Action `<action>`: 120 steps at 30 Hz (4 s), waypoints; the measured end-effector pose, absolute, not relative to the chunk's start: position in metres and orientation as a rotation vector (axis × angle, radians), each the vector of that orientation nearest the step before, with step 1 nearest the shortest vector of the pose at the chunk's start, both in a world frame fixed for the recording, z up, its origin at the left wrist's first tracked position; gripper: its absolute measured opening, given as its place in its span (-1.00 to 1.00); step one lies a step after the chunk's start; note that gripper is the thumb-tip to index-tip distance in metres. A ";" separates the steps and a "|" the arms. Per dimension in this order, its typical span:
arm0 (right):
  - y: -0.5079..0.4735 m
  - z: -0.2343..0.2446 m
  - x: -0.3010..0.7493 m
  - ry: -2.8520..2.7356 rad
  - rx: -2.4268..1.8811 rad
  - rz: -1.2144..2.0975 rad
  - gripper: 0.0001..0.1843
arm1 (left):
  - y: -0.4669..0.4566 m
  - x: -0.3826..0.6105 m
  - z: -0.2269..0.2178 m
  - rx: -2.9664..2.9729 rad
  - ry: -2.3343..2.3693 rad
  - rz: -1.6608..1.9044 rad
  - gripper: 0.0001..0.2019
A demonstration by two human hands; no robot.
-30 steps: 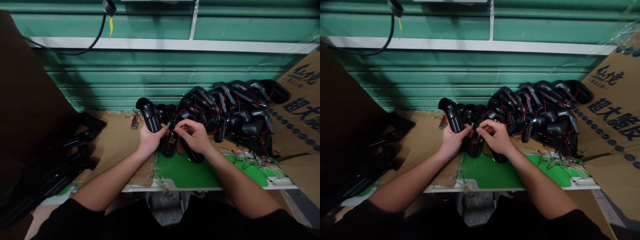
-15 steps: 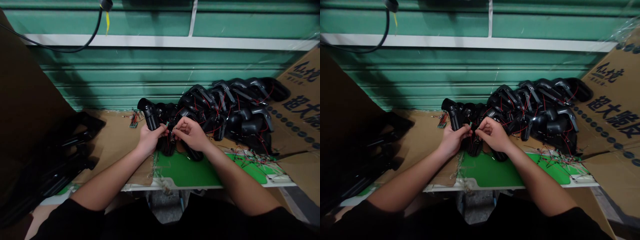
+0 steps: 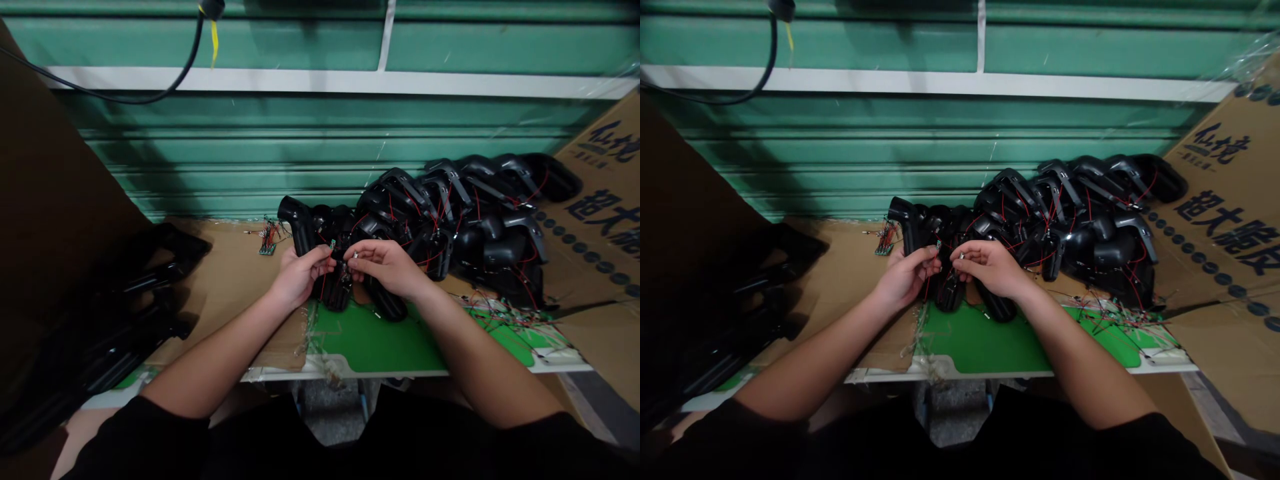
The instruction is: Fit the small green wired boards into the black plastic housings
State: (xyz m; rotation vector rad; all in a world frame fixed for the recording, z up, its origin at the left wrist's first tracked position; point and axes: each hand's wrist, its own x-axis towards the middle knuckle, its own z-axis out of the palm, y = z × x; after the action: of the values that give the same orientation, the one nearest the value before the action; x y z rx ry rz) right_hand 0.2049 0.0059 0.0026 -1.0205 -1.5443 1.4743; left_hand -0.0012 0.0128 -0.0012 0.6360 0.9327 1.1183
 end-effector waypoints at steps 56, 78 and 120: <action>-0.006 0.013 0.202 -1.512 -1.016 1.180 -0.66 | 0.009 0.000 0.000 0.758 0.873 1.066 -0.40; -0.007 -0.001 0.187 -1.471 -1.091 0.825 -0.80 | -0.007 0.009 -0.004 0.931 0.826 0.969 -0.35; -0.007 -0.013 0.182 -1.401 -1.109 0.892 -0.66 | -0.014 0.013 -0.022 1.319 0.849 1.089 -0.40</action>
State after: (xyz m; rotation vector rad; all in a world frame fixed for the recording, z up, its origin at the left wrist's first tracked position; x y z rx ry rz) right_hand 0.1821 -0.0073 -0.0127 -1.1092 -1.4014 0.8919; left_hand 0.0132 -0.0143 -0.0219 1.3188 0.8489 1.0887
